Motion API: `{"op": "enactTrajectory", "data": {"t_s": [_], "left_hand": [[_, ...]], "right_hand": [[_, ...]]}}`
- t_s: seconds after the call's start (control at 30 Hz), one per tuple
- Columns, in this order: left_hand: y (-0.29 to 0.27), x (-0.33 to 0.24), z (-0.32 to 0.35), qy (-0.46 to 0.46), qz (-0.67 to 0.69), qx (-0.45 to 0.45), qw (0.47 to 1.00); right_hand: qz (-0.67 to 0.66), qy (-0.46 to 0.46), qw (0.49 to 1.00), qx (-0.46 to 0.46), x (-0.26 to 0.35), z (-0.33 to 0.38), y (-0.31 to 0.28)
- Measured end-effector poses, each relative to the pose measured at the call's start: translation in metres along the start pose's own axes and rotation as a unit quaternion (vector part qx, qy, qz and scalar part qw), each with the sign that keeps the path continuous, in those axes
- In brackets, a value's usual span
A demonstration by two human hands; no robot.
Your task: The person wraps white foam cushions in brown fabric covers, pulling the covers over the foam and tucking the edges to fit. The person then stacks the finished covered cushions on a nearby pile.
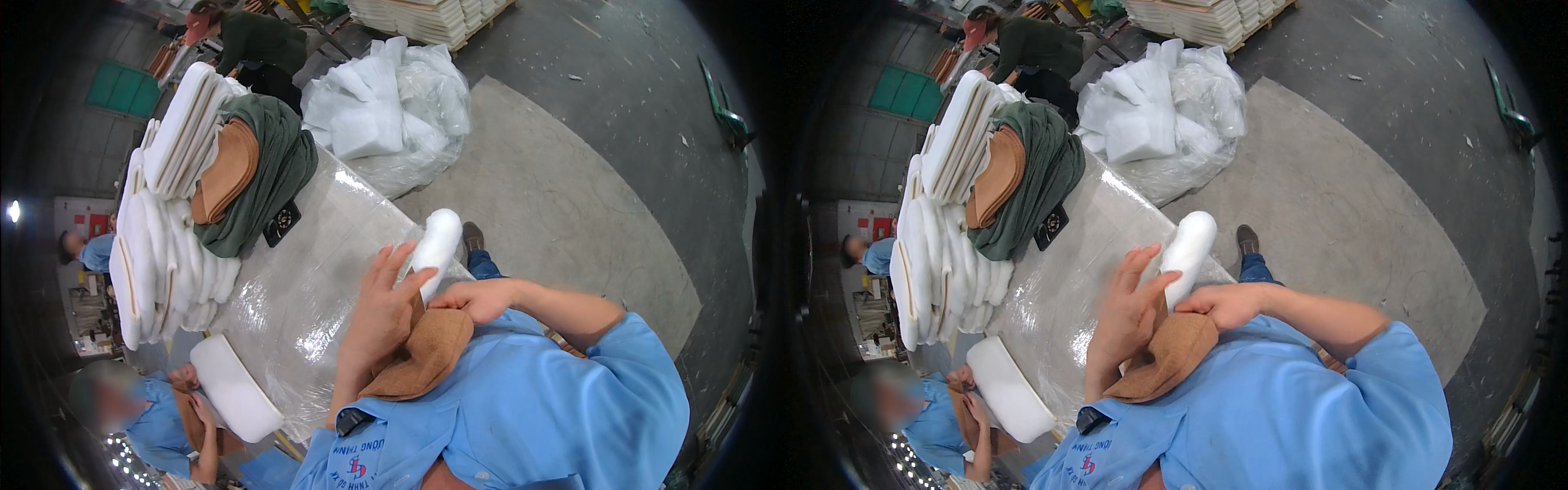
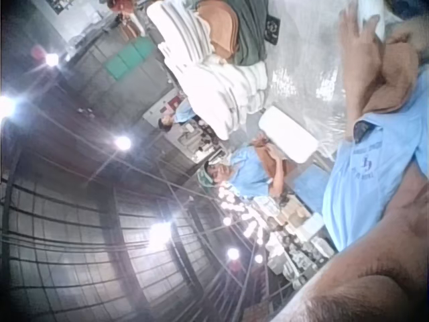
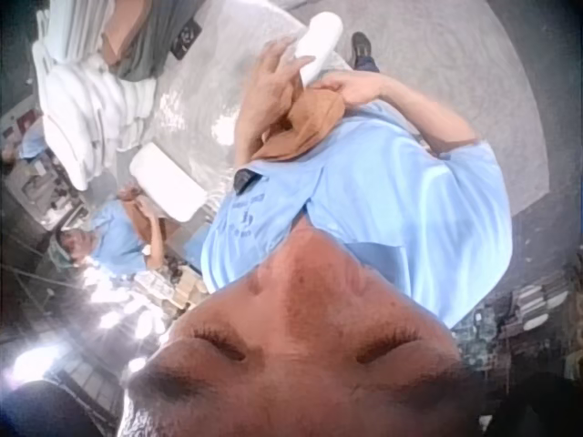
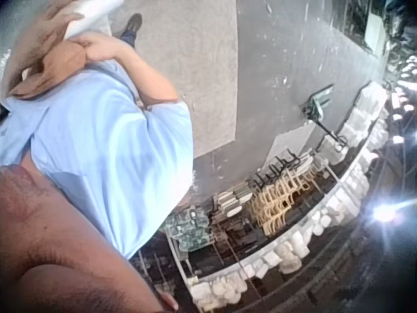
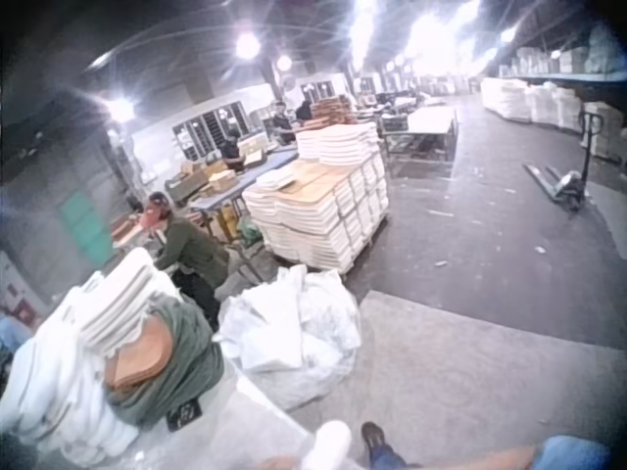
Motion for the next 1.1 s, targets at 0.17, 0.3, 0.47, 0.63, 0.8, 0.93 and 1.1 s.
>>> {"op": "enactTrajectory", "data": {"t_s": [0.17,0.3,0.47,0.63,0.8,0.93,1.1], "left_hand": [[0.011,-0.005,0.001,0.029,-0.049,0.053,0.997],[0.011,-0.007,0.002,0.026,-0.049,0.078,0.995],[0.009,-0.009,-0.003,0.06,-0.05,0.065,0.995],[0.006,-0.003,-0.004,0.086,0.0,0.034,0.996],[0.008,0.004,-0.001,0.1,0.053,0.001,0.994],[0.007,0.004,0.0,0.128,0.074,-0.027,0.989],[0.0,0.011,0.001,0.107,0.11,0.024,0.988]], "right_hand": [[-0.016,-0.029,0.932,-0.362,-0.023,0.028,0.004],[0.029,-0.035,0.94,-0.337,-0.007,0.034,0.011],[0.025,-0.002,0.992,-0.12,-0.019,0.035,-0.01],[-0.116,0.093,0.989,-0.014,-0.024,0.029,-0.017],[-0.259,0.128,0.956,0.04,-0.043,0.007,-0.019],[-0.264,0.097,0.952,0.118,-0.062,0.003,-0.028],[-0.224,0.009,0.973,-0.049,-0.036,0.013,-0.017]]}}
Point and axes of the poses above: each hand's wrist, its own z-axis away from the middle knuckle, its own y-axis out of the palm, x = y × z, the point moved 1 cm from there along -z, towards the middle knuckle, and after that the axes turned 1 degree about -y, right-handed, at the moved point
